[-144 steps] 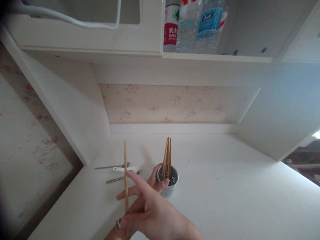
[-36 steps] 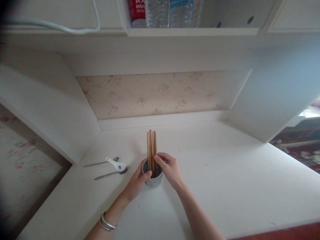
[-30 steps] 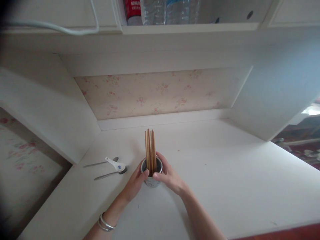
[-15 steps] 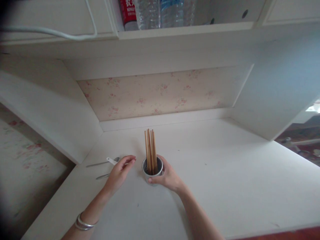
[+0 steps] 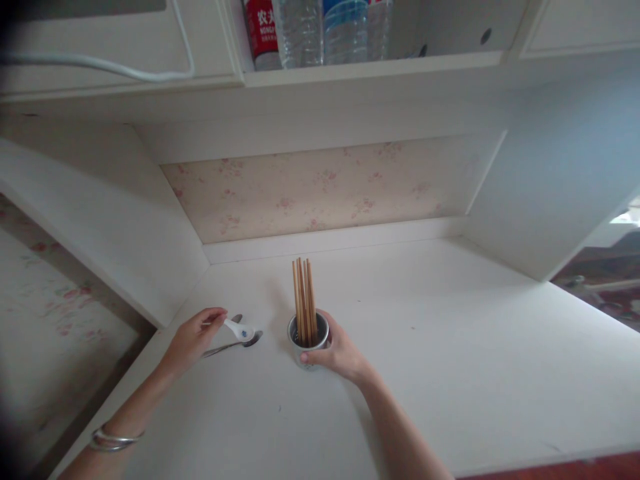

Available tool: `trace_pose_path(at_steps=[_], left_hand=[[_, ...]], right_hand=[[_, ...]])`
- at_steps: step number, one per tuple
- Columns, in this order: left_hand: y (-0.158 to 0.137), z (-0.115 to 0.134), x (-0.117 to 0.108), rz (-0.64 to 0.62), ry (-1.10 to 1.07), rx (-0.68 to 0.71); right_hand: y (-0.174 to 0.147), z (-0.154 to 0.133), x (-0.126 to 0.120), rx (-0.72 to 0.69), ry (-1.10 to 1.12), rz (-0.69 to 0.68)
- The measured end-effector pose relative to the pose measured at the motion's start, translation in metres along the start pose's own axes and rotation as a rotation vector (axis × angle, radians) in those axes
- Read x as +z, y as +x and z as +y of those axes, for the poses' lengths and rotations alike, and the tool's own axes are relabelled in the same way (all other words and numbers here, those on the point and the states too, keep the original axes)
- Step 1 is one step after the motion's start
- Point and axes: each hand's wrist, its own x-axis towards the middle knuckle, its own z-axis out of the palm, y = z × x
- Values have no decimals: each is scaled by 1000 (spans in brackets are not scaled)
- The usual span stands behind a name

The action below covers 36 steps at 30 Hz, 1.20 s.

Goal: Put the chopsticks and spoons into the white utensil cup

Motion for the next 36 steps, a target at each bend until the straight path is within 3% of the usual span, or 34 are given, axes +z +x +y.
trace_pose_path(at_steps=[4,12,18,26,36], left_hand=[[4,-7,-2,-59,82,72],[17,-8,4,-326,329,417],[34,-13,15,-415,552,570],[43,-27,24,-454,581,604],[38,-14,27,-479,606,594]], right_hand=[[1,-1,1,8,4,3],[1,-1,0,5,14,-1],[2,3,-2,-7,41,-18],[3,2,-3,-7,31,-36],[3,3,-3,-19,30,-29]])
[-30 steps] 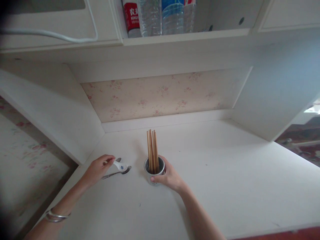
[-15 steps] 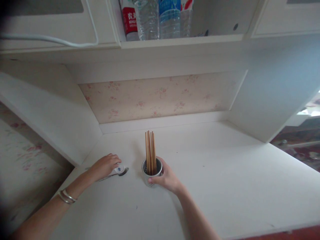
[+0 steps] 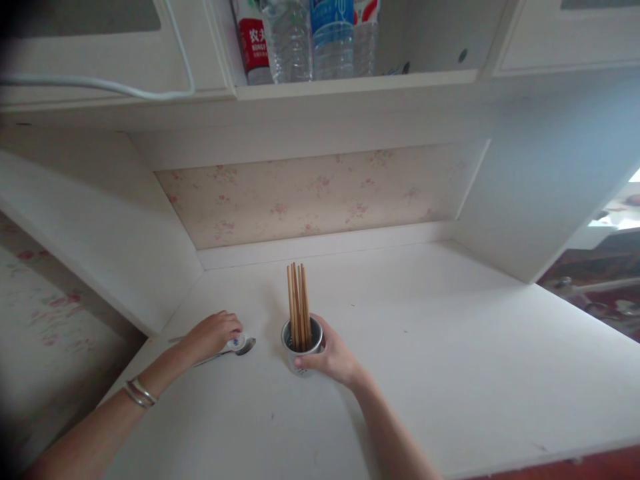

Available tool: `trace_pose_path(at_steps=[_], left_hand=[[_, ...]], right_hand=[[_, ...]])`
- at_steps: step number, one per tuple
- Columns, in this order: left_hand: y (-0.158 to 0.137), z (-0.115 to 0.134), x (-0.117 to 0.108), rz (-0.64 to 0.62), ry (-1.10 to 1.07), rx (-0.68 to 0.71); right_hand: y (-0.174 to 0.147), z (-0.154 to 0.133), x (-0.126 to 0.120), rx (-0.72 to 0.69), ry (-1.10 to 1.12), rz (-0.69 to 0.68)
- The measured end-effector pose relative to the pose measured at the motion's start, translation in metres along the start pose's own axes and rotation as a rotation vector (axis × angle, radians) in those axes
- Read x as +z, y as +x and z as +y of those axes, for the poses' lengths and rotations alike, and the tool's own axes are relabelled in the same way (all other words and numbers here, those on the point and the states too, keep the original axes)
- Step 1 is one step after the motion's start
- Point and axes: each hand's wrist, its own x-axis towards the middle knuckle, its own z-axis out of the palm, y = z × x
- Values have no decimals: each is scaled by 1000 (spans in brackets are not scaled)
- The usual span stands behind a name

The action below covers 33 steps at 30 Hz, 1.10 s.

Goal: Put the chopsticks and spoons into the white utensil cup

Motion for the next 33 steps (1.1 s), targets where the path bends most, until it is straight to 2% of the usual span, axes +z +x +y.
trace_pose_path(at_steps=[7,9,12,15,17,20,23,26,33], left_hand=[[5,1,-10,31,-5,-21],[6,2,-21,110,-23,-53],[8,10,-50,325,-74,-126],[12,35,-87,554,-210,-285],[15,60,-108,610,-365,-411],[23,102,-125,686,-575,-435],[33,137,-120,698,-686,-387],[41,158,-100,690,-660,-361],[44,170,-49,649,-417,-254]], right_hand=[[0,-1,0,-10,-4,-2],[0,-3,0,-5,-13,2],[1,-5,1,-4,-11,0],[0,-4,3,-6,-9,6],[-1,-3,4,-4,-17,24],[-3,-2,7,-20,-40,51],[-3,-1,9,-33,-57,63],[-3,-2,10,-33,-50,71],[-3,-2,10,-70,-13,58]])
